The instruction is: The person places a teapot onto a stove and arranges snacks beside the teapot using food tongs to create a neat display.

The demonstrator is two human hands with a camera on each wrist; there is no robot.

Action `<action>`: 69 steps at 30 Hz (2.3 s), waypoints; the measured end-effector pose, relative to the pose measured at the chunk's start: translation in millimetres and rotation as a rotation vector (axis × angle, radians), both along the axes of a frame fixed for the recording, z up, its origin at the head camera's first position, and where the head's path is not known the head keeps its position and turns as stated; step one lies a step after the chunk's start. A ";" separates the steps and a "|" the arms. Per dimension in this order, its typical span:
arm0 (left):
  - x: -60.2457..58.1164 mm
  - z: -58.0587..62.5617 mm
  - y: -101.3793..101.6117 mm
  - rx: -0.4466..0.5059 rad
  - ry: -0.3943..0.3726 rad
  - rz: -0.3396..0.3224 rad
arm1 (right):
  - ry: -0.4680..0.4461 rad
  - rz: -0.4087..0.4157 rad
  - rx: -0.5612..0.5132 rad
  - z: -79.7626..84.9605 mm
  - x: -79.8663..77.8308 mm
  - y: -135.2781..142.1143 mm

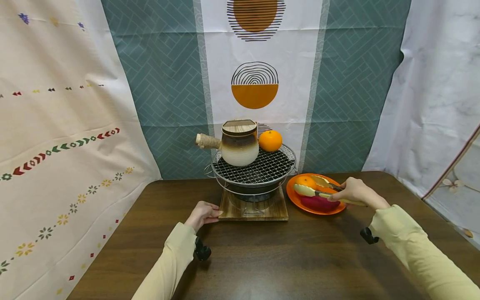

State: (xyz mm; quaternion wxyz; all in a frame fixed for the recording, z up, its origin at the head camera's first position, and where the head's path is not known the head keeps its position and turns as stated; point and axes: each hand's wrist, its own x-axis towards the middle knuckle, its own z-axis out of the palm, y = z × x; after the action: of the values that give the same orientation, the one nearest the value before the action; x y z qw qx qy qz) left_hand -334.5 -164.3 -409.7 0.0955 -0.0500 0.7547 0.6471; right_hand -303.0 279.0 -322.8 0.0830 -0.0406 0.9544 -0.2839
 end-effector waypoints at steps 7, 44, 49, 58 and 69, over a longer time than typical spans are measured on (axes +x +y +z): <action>0.6 0.5 0.0 -0.001 0.004 0.002 | 0.016 -0.002 0.015 -0.8 1.7 0.5; 0.4 0.3 0.9 -0.008 0.012 0.004 | 0.083 -0.067 -0.003 20.4 10.3 19.1; 0.3 1.1 0.8 -0.007 0.012 0.002 | 0.086 -0.067 -0.019 25.1 10.9 21.6; 0.4 0.8 0.8 -0.009 0.008 0.002 | 0.123 -0.059 -0.031 31.1 14.3 26.5; 0.5 0.2 0.4 -0.014 0.008 0.006 | 0.149 -0.108 -0.056 40.8 18.0 30.8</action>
State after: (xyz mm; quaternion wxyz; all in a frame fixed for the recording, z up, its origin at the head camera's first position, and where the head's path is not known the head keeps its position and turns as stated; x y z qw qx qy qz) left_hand -334.0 -163.9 -409.5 0.0903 -0.0502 0.7595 0.6423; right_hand -285.0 309.9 -282.0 -0.0046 -0.0123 0.9503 -0.3109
